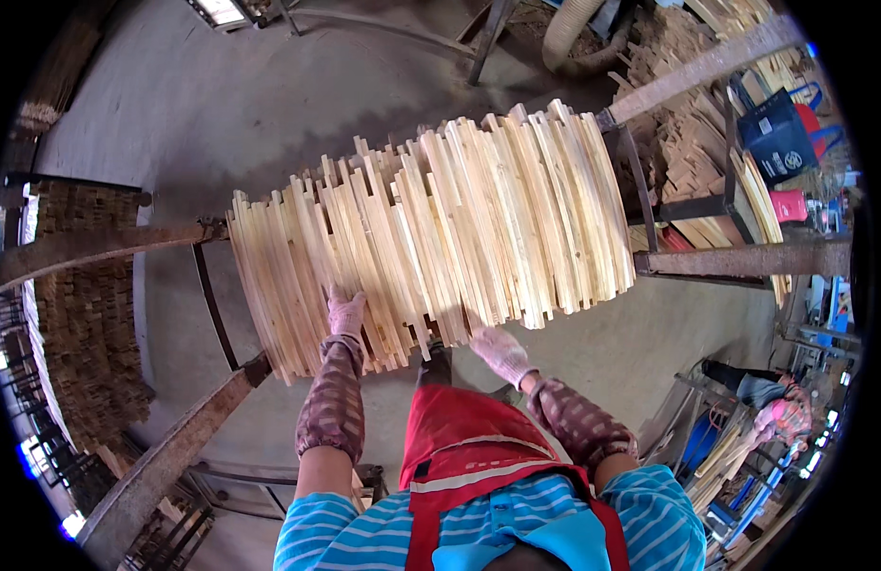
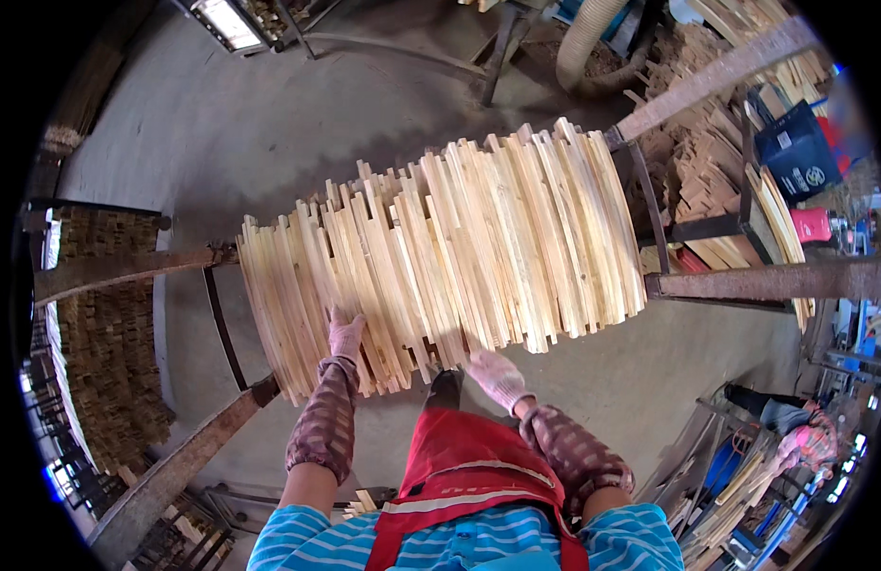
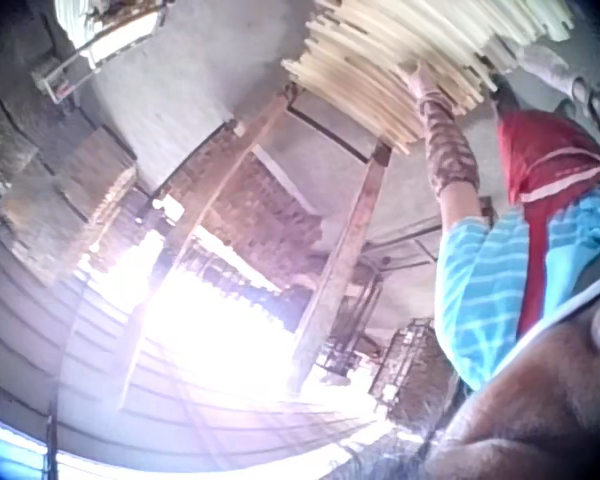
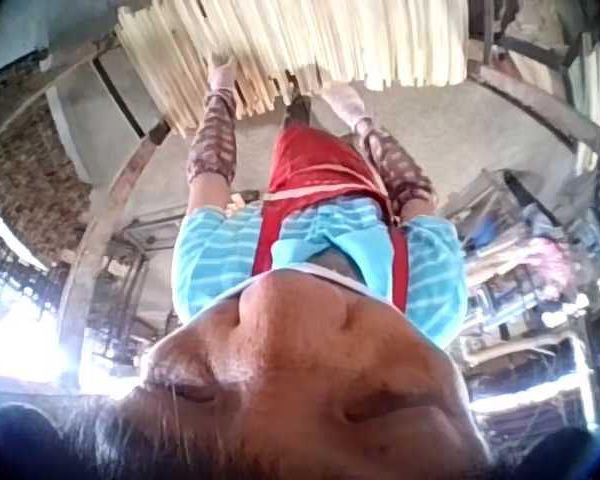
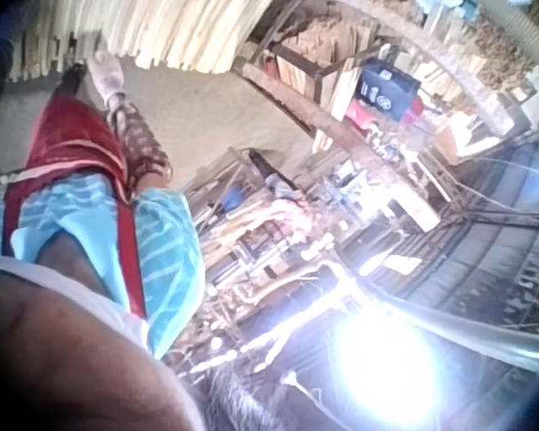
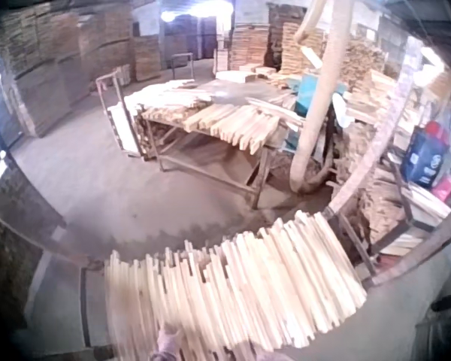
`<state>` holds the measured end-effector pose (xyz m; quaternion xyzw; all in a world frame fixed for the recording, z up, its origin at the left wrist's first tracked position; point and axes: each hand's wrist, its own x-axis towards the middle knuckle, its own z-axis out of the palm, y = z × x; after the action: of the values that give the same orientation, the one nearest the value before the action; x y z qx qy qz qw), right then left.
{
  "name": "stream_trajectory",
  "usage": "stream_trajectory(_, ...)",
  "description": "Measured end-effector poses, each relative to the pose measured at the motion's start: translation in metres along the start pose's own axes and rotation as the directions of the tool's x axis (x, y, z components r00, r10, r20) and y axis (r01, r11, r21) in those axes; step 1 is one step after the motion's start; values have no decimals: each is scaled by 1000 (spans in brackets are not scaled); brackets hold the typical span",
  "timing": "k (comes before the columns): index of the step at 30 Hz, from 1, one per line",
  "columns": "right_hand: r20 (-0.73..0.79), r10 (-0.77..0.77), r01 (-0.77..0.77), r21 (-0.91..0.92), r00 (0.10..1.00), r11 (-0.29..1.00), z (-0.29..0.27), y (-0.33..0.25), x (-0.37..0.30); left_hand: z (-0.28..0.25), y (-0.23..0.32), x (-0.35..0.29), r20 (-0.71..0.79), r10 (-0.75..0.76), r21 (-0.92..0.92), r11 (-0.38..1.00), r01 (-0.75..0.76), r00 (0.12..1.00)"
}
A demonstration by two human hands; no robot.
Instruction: The person picks up wooden planks from a pile and stacks them onto a metal rack. They walk through the workshop to retrieve more planks and continue stacking them in an organized manner.
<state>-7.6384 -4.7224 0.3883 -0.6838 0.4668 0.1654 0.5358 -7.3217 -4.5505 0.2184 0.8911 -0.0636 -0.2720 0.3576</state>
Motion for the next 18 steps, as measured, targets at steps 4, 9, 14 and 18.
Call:
stream_trajectory(4,-8,-44,45,203,999,978,17,90,-62,-21,24,8,24,68,249,966,-72,997)
stream_trajectory(9,-259,232,-85,478,937,875,21,230,-149,16,56,-62,382,281,905,78,-418,880)
stream_trajectory(14,-402,387,-119,550,830,827,3,352,-224,177,107,-236,621,456,491,408,-770,637)
stream_trajectory(18,-471,312,-144,360,825,922,-46,406,-262,274,130,-360,851,249,294,505,-812,463)
